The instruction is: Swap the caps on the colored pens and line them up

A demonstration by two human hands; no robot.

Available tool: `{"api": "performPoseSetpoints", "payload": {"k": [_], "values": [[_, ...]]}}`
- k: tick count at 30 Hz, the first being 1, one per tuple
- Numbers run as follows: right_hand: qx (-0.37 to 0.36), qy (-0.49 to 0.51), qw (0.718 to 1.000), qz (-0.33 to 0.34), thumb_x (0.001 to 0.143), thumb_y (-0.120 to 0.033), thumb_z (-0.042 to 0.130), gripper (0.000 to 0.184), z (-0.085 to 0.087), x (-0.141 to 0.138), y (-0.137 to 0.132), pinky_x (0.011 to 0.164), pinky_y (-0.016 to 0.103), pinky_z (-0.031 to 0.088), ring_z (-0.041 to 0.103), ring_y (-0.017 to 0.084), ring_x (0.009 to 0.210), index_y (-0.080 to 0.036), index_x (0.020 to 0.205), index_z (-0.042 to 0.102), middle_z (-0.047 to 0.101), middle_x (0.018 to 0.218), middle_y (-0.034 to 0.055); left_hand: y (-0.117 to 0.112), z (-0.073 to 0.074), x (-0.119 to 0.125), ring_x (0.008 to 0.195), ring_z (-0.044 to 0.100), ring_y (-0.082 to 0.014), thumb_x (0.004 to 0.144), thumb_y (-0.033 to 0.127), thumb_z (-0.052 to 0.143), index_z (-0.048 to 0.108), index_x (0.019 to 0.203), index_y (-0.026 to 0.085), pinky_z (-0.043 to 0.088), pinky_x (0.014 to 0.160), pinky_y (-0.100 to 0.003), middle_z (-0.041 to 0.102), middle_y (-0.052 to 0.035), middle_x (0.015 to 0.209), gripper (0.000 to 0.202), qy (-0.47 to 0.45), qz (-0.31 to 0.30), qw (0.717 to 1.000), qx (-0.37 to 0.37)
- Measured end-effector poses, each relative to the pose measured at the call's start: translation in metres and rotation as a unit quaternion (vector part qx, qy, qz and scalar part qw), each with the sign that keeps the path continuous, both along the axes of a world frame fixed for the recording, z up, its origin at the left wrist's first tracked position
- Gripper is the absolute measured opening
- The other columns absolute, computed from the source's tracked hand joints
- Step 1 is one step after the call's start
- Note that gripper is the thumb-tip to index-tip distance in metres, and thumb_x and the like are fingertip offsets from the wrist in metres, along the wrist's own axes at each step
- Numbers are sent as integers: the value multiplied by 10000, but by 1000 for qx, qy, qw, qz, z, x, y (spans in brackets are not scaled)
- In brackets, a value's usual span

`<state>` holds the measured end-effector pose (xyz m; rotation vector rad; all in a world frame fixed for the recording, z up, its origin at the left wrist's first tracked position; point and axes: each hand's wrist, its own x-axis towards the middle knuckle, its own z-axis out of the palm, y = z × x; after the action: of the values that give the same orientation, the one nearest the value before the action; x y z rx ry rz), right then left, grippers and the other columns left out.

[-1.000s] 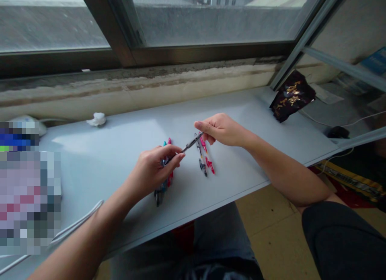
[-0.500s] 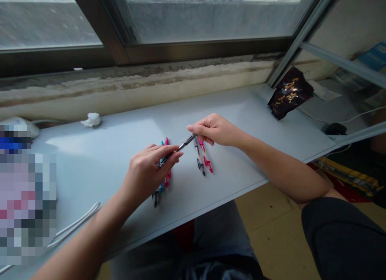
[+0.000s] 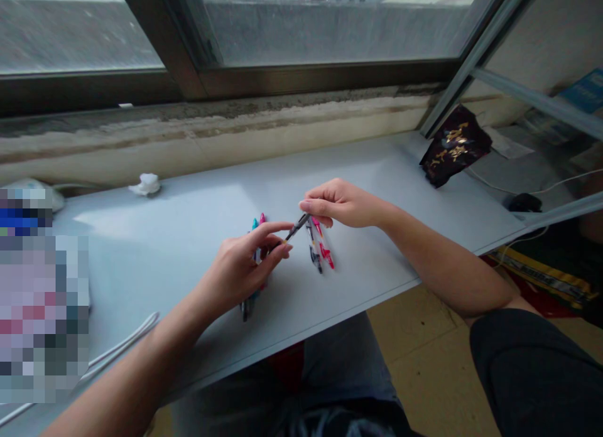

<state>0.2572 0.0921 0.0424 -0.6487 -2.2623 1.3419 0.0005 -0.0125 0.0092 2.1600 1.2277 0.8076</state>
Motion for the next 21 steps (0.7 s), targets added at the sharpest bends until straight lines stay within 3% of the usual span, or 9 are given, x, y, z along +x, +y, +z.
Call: {"api": "performPoseSetpoints", "payload": {"k": [4,7,10,14,16,21], "values": [[-2,-13,999,-39,1075,-721,549,740,-2,-2,0,555,264,321,380,71,488,-209,547,463,436,474,-50,-4,-4,4,787,807,-164,1102,426,631,679,1403,253,620,790,-259,877,-29,960,350,12,55,997,55],[-30,-13,997,-77,1062,-727,560,776,-7,-6,0,550,266,344,397,71,448,-214,490,454,443,418,-38,-6,-4,7,768,778,-149,1104,422,638,704,1356,259,619,834,-264,866,-22,955,307,21,70,994,78],[-63,-13,993,-101,1023,-720,632,752,-10,-9,-2,528,262,334,402,67,431,-208,492,485,463,412,-38,-5,-2,7,714,717,-126,1110,378,629,707,1376,249,598,799,-240,818,-9,892,305,24,3,996,82],[-71,-14,990,-123,983,-731,677,727,-9,-12,-5,525,258,320,407,62,444,-197,519,514,486,442,-44,-3,1,6,993,763,-177,1070,352,700,728,1378,267,605,907,-256,780,-66,1127,320,36,-164,985,39],[-62,-30,989,-132,975,-735,684,724,-9,-13,-6,524,260,306,389,61,444,-195,523,516,469,439,-52,-3,0,7,1021,761,-187,1079,324,680,737,1357,272,604,907,-258,757,-73,1163,288,51,-187,981,11],[-39,-77,987,-132,1010,-692,662,687,-12,-14,-7,548,259,302,395,65,468,-182,561,561,464,444,-53,-4,-1,8,873,728,-174,1116,297,600,775,1177,243,588,818,-256,734,-53,1008,193,52,-190,980,-16]]}}
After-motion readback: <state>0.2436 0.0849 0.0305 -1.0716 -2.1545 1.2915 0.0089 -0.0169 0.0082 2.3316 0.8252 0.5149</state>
